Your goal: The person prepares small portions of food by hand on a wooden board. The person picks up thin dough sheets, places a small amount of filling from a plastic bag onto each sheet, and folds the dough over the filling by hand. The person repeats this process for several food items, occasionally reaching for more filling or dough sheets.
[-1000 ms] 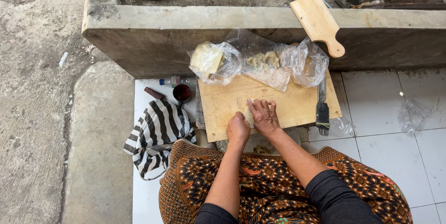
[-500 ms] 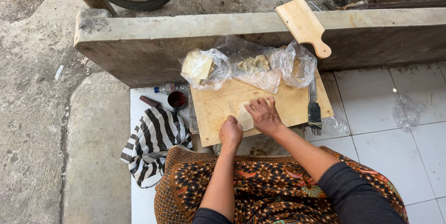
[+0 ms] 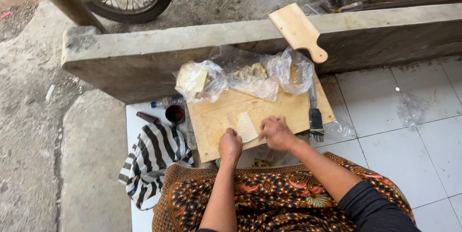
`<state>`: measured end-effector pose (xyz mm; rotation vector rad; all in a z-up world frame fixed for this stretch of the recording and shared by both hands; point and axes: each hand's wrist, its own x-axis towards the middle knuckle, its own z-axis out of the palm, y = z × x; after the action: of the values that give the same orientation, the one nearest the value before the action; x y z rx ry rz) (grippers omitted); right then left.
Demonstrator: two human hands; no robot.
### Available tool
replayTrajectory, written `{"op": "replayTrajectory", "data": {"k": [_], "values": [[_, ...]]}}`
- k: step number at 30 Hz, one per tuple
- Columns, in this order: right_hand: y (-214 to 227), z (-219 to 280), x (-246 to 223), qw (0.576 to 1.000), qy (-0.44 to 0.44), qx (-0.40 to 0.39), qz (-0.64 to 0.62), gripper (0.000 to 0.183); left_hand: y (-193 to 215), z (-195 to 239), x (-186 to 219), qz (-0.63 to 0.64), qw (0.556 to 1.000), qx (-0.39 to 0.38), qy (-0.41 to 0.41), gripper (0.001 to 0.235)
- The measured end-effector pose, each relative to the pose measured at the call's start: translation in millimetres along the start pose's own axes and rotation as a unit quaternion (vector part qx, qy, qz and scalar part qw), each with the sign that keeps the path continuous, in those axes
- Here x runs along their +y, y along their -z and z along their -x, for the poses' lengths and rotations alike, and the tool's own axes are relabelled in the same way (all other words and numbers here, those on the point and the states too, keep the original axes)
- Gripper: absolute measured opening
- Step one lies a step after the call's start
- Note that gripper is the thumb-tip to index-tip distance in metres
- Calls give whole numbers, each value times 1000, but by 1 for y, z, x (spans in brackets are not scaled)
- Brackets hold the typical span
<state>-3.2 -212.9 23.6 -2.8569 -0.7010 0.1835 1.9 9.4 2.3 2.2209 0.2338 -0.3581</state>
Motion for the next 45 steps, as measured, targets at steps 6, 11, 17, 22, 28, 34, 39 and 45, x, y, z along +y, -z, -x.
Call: {"op": "replayTrajectory", "data": {"k": [6,11,17,22,28,34,39,45], "values": [[55,-39,149,912,-230,340,25,13,6,6,8,32,999,-30,-9,26],[46,-56,179,901,-374,209,-61,14,8,3,14,18,998,-64,-5,26],[31,-59,165,929,-349,118,8,51,-1,-2,10,16,997,-60,-38,23],[18,-59,146,915,-353,196,23,47,-1,-2,7,9,997,-59,-40,23],[5,-65,160,919,-312,243,-10,29,1,0,9,7,998,-59,-37,23],[2,-70,191,913,-253,317,-30,20,4,-1,12,14,998,-60,-30,23],[22,-71,192,935,-226,270,-49,25,4,-2,11,11,998,-57,-34,24],[41,-84,179,947,-247,202,-26,22,2,-3,10,7,998,-52,-35,25]]}}
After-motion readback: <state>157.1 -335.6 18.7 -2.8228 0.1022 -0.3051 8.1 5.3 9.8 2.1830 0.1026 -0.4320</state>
